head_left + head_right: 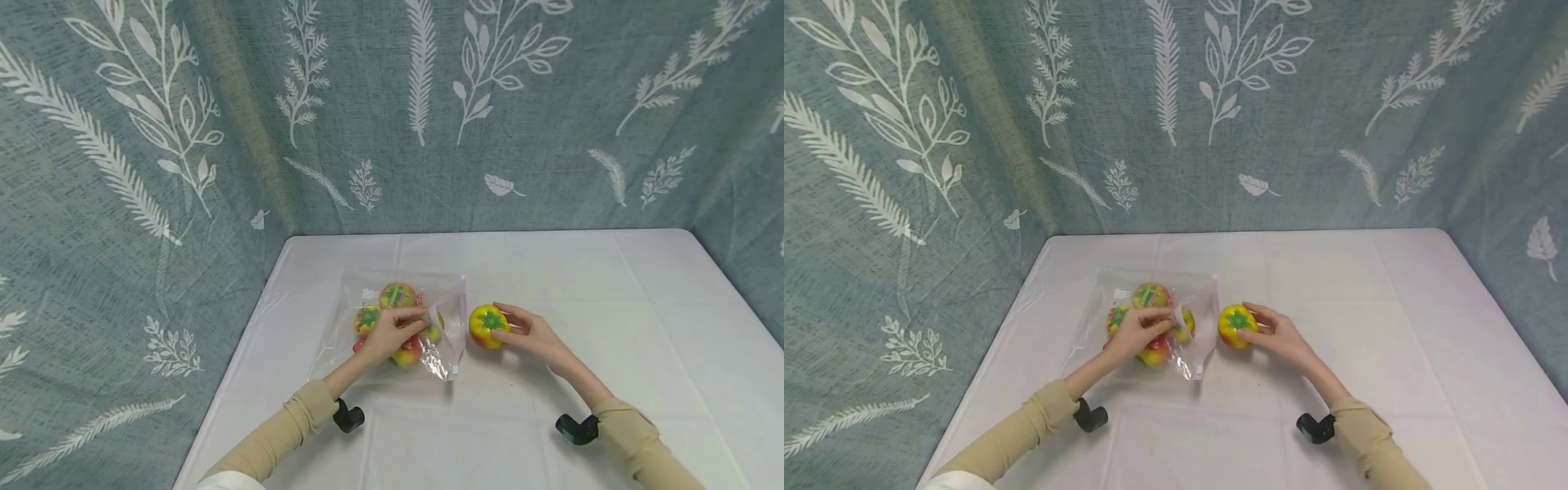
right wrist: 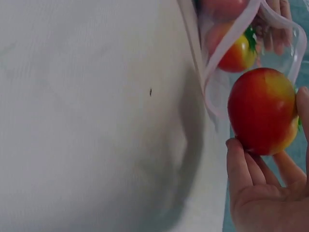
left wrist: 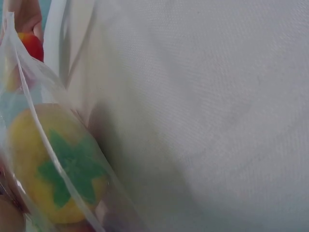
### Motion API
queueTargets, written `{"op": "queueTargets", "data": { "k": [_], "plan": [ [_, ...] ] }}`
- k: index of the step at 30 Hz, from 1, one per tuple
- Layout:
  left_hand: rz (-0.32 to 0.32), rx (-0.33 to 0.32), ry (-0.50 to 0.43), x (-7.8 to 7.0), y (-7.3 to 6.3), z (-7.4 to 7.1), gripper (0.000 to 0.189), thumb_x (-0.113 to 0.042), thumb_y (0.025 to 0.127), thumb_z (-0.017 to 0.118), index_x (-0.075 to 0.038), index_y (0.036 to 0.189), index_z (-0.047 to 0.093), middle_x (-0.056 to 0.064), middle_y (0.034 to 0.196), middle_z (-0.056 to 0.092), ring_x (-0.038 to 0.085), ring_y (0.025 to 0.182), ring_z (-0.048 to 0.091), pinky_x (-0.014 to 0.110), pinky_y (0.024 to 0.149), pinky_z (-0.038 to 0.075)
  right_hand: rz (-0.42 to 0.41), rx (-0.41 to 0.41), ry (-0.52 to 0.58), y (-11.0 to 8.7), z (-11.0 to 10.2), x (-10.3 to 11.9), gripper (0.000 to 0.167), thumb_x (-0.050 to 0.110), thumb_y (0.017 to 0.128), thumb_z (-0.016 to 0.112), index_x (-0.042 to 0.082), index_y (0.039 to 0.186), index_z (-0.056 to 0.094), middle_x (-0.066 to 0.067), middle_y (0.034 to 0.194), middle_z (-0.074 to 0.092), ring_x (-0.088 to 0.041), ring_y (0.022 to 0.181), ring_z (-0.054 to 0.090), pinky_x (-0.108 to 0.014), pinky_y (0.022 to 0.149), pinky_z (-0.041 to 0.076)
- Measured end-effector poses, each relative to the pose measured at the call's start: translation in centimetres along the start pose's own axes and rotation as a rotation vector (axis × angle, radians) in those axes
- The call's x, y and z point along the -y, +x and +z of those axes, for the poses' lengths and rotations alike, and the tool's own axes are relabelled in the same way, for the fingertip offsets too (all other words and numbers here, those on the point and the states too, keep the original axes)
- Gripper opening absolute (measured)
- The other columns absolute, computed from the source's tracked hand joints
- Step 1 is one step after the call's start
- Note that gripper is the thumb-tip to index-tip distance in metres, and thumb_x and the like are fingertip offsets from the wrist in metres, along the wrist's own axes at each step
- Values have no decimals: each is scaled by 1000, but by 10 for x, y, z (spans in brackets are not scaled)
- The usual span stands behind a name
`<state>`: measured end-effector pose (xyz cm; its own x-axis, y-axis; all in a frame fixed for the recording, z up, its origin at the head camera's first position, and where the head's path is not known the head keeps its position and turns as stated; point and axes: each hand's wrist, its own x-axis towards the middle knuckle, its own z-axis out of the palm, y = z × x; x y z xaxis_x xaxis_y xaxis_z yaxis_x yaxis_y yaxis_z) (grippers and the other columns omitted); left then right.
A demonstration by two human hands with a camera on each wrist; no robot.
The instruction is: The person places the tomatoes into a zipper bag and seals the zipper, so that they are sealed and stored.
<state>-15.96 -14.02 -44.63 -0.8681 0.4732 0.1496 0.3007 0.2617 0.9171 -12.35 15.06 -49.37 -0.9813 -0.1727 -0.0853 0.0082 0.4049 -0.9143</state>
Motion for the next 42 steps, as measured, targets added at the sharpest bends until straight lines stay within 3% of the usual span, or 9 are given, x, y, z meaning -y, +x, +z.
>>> {"op": "queueTargets", "data": {
  "k": [7, 16, 23, 34, 42],
  "plan": [
    [10, 0, 16, -1, 0, 0, 24, -1, 88, 64, 7, 110, 66, 22, 118, 65, 32, 104, 62, 14, 79, 51, -5, -7, 26, 9, 16, -1, 65, 30, 90, 65, 4, 143, 38, -24, 147, 38, -45, 129, 43, -49, 99, 44],
    [7, 2, 8, 0, 0, 1, 24, -2, 88, 64, 7, 110, 67, 21, 117, 65, 20, 99, 63, 14, 79, 51, -11, 6, 56, 13, 25, 2, 64, 26, 90, 65, 4, 144, 37, -25, 147, 37, -45, 128, 43, -49, 100, 44],
    [3, 5, -1, -1, -1, 0, 24, -2, 88, 63, 7, 110, 66, 22, 118, 65, 30, 104, 62, 14, 80, 50, -16, 2, 61, 16, 30, 2, 64, 26, 90, 65, 4, 144, 37, -25, 147, 37, -44, 128, 44, -49, 101, 43],
    [1, 3, 0, -1, 0, 1, 24, -1, 88, 63, 7, 111, 66, 22, 116, 65, 24, 99, 62, 15, 79, 51, -35, 14, 96, 21, 40, 3, 64, 24, 89, 66, 3, 143, 39, -26, 146, 39, -44, 127, 45, -47, 100, 44],
    [0, 6, 1, 0, 1, 2, 25, -1, 88, 63, 7, 111, 66, 22, 117, 65, 30, 102, 63, 18, 80, 53, -37, 23, 98, 22, 44, 5, 64, 25, 90, 65, 4, 143, 38, -25, 146, 39, -44, 127, 45, -46, 100, 45]
  ]
}}
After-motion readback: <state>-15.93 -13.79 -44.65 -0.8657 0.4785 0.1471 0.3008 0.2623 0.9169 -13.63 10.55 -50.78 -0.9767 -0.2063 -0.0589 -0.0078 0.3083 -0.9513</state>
